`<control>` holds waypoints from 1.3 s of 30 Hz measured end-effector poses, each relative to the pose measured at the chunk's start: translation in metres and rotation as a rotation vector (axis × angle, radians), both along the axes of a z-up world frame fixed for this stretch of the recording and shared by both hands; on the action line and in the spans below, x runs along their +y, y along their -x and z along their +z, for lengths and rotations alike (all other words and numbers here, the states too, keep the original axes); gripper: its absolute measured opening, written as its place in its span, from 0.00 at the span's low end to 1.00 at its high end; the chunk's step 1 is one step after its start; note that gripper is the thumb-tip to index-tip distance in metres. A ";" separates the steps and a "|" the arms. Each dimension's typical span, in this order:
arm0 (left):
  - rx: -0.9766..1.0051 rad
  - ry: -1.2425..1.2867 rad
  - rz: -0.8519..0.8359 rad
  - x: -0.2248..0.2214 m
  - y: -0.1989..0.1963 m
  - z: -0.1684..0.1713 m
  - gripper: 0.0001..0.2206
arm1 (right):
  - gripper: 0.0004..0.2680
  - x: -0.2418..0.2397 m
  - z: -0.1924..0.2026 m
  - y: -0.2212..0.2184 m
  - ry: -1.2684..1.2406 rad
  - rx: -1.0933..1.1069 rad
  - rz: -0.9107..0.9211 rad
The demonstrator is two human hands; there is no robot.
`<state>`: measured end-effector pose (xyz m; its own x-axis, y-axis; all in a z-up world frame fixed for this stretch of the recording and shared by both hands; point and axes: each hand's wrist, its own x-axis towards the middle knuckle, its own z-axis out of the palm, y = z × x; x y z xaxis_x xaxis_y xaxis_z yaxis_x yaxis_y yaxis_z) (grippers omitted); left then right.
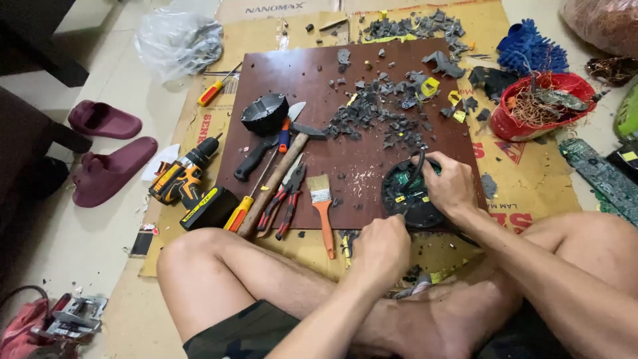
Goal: The person sits on the floor and uses a screwdriver to unscrew and disassemble a circular electronic device. They remove the casing to expose the internal circuit board and continue to manipulate the components with their hands.
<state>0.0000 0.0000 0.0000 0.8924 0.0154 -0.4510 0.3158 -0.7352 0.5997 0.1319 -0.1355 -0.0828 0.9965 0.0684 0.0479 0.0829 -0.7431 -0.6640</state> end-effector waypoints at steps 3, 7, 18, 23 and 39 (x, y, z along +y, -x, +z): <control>-0.012 -0.096 0.011 -0.009 0.020 -0.010 0.22 | 0.08 0.004 0.003 -0.002 0.065 -0.023 0.046; 0.019 -0.167 0.023 -0.013 0.036 0.002 0.25 | 0.09 0.006 -0.003 -0.006 0.123 -0.042 0.064; 0.059 0.267 0.293 0.017 0.039 -0.028 0.20 | 0.09 0.009 0.006 0.000 0.081 0.110 -0.080; 0.099 -0.149 0.025 0.035 -0.007 -0.026 0.20 | 0.10 0.008 -0.005 -0.006 0.065 0.103 -0.055; 0.042 -0.431 -0.135 0.037 -0.049 -0.033 0.14 | 0.10 0.008 -0.004 -0.007 0.141 -0.024 0.108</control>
